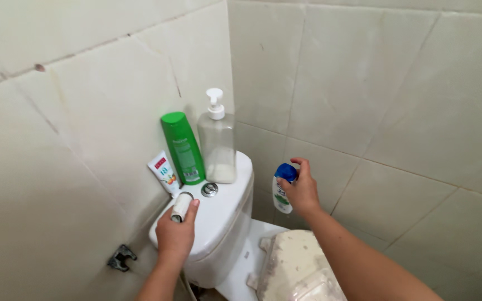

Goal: The person pours pink liquid into a small plastic container, then uses a toilet brush to scrub the toilet bowl, seat, and tank. They rinse the brush with a handheld bidet sprayer and wipe the tank lid with their hand.

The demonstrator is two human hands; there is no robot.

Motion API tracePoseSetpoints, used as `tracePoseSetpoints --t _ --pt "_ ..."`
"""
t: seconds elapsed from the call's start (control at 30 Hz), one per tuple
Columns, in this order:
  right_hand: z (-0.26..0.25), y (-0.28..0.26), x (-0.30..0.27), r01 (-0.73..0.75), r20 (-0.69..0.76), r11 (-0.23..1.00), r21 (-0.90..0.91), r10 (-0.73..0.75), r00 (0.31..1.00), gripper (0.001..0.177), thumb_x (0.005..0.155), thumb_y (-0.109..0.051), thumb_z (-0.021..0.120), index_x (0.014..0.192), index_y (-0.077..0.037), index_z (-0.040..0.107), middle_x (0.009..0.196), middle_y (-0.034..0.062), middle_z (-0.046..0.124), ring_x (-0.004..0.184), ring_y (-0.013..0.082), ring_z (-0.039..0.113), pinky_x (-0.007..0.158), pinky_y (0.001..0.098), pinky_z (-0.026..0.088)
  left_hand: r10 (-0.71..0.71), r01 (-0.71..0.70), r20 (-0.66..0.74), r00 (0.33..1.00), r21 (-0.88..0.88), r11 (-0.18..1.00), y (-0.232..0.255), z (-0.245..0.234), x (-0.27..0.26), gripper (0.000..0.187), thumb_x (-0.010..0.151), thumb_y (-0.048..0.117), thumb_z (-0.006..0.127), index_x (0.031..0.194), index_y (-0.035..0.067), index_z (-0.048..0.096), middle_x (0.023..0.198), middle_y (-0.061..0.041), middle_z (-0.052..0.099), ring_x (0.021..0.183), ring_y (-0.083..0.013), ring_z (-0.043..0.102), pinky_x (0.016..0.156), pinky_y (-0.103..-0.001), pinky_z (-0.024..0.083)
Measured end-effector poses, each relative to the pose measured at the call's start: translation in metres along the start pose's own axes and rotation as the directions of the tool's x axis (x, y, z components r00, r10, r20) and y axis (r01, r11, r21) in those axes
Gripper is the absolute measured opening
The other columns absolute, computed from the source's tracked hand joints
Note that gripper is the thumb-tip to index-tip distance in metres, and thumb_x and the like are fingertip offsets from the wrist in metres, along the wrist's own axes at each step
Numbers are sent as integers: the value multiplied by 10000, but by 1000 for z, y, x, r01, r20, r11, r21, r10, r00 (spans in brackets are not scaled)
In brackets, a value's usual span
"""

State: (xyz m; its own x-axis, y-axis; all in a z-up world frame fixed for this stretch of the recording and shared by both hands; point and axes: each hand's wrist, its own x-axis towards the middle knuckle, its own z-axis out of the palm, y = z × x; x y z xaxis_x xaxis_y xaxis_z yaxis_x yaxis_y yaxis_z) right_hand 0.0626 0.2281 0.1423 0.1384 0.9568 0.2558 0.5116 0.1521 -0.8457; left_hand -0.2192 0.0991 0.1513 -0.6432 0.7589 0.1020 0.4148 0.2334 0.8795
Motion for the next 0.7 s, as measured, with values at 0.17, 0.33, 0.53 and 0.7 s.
tracePoseSetpoints --t 0.17,0.33,0.53,0.7 --pt "-16 42 -6 -27 35 997 -74 30 999 697 771 -182 840 1396 -127 538 1147 173 726 1017 287 719 895 405 571 -10 10 6 1000 38 999 1 7 -2 538 823 513 778 1068 35 771 923 -212 762 885 -342 734 831 -443 548" --pt "-24 81 -18 -47 58 978 -203 60 997 570 752 -173 855 1282 -100 660 1151 173 745 1041 313 730 922 402 576 -88 85 44 995 68 994 6 10 -9 535 832 513 765 1063 31 767 929 -191 765 885 -332 726 843 -439 544" --pt "-20 124 -32 -121 130 953 -280 162 978 492 736 -153 857 1200 -98 703 1101 167 755 1010 323 742 908 405 591 -116 112 32 993 95 989 8 10 -14 534 854 518 759 1037 16 767 915 -198 758 862 -325 712 842 -441 544" --pt "-6 158 -43 -80 205 929 -361 163 965 488 722 -144 876 1175 -99 702 1090 177 751 1011 333 735 905 407 591 -114 114 -4 993 68 991 5 9 -18 523 839 495 770 1063 22 759 918 -175 757 851 -300 711 827 -428 543"
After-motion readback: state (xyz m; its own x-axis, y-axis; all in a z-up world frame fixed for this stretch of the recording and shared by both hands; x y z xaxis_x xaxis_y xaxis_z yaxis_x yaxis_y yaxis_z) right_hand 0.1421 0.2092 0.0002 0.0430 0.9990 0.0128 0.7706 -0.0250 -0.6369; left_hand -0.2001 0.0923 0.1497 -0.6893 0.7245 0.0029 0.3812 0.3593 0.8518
